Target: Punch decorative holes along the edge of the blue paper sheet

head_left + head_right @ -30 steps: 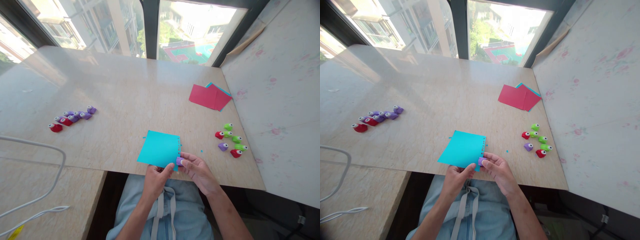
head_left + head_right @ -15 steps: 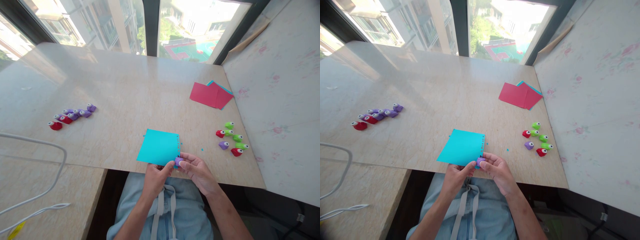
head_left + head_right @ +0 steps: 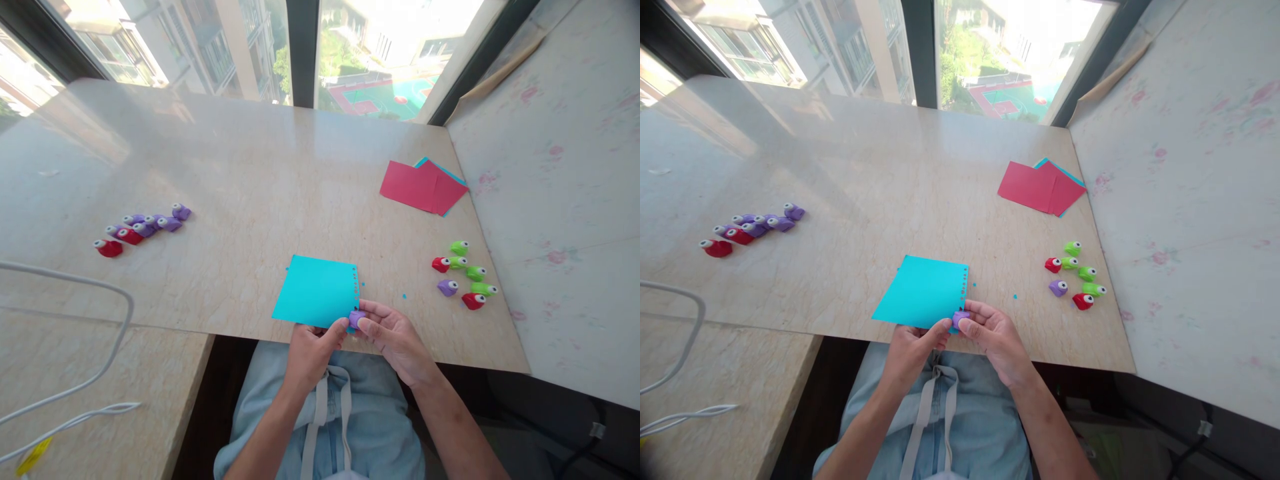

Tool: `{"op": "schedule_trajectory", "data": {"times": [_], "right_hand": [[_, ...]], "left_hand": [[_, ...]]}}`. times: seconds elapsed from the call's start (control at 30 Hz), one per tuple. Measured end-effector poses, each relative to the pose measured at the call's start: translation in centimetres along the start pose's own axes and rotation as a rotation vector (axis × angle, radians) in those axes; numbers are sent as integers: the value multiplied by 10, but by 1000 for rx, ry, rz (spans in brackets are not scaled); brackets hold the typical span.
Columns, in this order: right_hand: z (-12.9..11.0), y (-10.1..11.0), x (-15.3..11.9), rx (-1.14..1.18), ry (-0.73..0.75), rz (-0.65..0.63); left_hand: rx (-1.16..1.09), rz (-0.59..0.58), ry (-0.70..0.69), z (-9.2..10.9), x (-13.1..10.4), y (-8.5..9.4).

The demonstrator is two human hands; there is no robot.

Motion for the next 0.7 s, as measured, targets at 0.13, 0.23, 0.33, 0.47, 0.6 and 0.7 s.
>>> {"op": "schedule_trajectory", "data": {"times": [0.13,0.23,0.33,0.47,0.6,0.7], "right_hand": [[0,1,1,-26,31,-16],[1,2,0,-39,36,-9],[2,2,-1,-44,52,-7],[5,-1,0,-32,71,53],[4,-4,4,-20,77,85],[3,-5,5,-18,81,78]], "left_hand": [[-14,-9,4,-1,2,-1],[-4,-14,5,-3,3,-2],[4,-13,7,-4,4,-2],[1,-4,3,-3,4,-1],[2,1,13,-2,3,-1],[6,11,20,-3,3,-1]]}}
Point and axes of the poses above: each hand's wrist, its own x-axis towards the middle knuckle, its own y-axis out of the back of the hand, z = x × y, the point moved 2 cm from there along x, towards the middle knuckle, and after that the axes turned 1 degree about -x, right-handed, at the moved point
